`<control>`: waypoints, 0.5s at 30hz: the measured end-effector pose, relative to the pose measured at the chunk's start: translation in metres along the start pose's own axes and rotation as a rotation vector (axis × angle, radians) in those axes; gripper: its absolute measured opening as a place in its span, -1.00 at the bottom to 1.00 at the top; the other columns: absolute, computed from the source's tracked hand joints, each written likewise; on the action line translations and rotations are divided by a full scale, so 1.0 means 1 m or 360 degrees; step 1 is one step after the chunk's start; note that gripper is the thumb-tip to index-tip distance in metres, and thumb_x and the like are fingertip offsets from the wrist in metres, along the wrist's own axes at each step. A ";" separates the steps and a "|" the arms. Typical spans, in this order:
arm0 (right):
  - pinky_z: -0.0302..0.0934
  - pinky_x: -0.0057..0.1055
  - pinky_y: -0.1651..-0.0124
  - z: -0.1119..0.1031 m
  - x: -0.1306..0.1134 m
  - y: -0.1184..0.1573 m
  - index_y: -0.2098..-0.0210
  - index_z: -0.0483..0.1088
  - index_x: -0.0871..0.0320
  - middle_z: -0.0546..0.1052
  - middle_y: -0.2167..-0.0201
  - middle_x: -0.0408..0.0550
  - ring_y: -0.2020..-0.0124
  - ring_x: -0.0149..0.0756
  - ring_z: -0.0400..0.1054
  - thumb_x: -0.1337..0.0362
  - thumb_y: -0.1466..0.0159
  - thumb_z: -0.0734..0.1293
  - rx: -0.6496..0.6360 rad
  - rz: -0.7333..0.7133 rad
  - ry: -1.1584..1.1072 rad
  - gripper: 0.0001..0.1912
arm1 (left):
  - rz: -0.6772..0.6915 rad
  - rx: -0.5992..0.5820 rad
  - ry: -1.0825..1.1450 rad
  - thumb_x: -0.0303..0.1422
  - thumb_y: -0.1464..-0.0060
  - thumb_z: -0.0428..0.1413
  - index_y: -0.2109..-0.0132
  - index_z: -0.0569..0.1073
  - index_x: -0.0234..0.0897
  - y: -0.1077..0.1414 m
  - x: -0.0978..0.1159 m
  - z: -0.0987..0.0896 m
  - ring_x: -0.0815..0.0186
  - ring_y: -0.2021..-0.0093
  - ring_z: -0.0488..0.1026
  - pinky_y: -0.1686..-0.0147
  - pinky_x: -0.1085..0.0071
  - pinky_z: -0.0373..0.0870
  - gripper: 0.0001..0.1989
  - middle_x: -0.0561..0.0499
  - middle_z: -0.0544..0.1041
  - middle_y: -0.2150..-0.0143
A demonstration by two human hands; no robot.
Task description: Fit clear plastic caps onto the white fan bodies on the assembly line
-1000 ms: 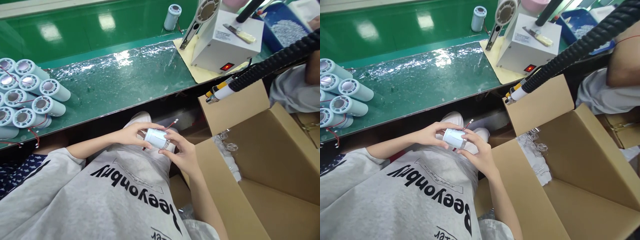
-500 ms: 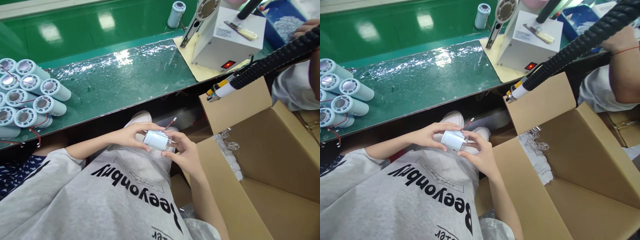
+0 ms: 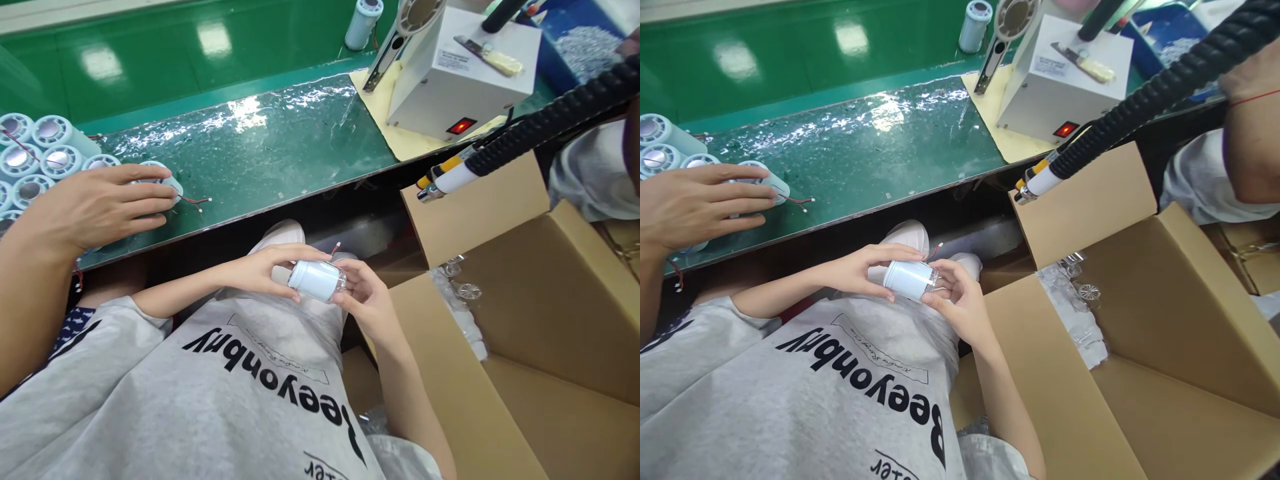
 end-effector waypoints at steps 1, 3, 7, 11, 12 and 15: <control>0.49 -0.47 0.31 0.000 0.002 -0.001 0.07 0.48 0.00 0.60 0.20 -0.12 0.30 -0.35 0.49 0.00 -0.13 0.64 0.0007 0.0019 -0.0029 -0.51 | -0.0005 -0.0003 -0.0002 -0.25 -0.08 0.40 -0.38 0.40 0.03 0.000 0.000 0.000 -0.01 -0.40 0.36 -0.29 0.06 0.39 -0.26 -0.13 0.40 -0.43; 0.48 -0.47 0.35 0.001 0.007 -0.002 0.10 0.46 0.02 0.59 0.27 -0.15 0.38 -0.38 0.46 -0.03 -0.13 0.63 0.0018 0.0056 -0.0091 -0.51 | -0.0010 -0.0008 -0.0003 -0.23 -0.08 0.40 -0.37 0.42 0.02 0.000 0.000 0.000 -0.02 -0.41 0.35 -0.29 0.05 0.39 -0.28 -0.13 0.41 -0.43; 0.50 -0.42 0.47 0.004 0.018 -0.004 0.13 0.42 0.05 0.52 0.38 -0.20 0.48 -0.37 0.44 -0.12 -0.14 0.58 0.0023 0.0159 -0.0204 -0.48 | 0.0015 -0.0014 -0.0012 -0.22 -0.08 0.40 -0.37 0.42 0.01 -0.001 0.001 0.001 -0.02 -0.41 0.35 -0.30 0.06 0.38 -0.28 -0.14 0.42 -0.41; 0.49 -0.41 0.55 0.006 0.029 -0.005 0.16 0.40 0.08 0.51 0.40 -0.20 0.52 -0.34 0.48 -0.21 -0.12 0.54 0.0043 0.0292 -0.0230 -0.43 | 0.0047 -0.0030 -0.0028 -0.22 -0.10 0.39 -0.38 0.40 0.01 -0.001 0.002 0.002 -0.01 -0.41 0.35 -0.31 0.05 0.37 -0.28 -0.15 0.42 -0.41; 0.48 -0.42 0.57 0.007 0.030 -0.005 0.18 0.40 0.09 0.51 0.41 -0.19 0.54 -0.35 0.48 -0.25 -0.12 0.53 0.0039 0.0318 -0.0231 -0.40 | 0.0051 -0.0032 -0.0031 -0.23 -0.10 0.39 -0.38 0.40 0.01 -0.001 0.002 0.003 -0.01 -0.41 0.35 -0.31 0.05 0.37 -0.28 -0.15 0.42 -0.42; 0.42 -0.46 0.61 0.013 0.032 -0.004 0.23 0.38 0.11 0.53 0.46 -0.17 0.61 -0.36 0.46 -0.35 -0.11 0.48 0.0002 0.0386 -0.0242 -0.34 | 0.0075 -0.0029 -0.0032 -0.24 -0.10 0.38 -0.39 0.38 0.04 -0.001 0.004 0.003 -0.01 -0.41 0.36 -0.30 0.07 0.39 -0.27 -0.14 0.42 -0.42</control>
Point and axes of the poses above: each hand's wrist, its own y-axis away from the middle knuckle, its own z-axis out of the palm, x = y × z, the point moved 10 cm from there along -y, towards the middle knuckle
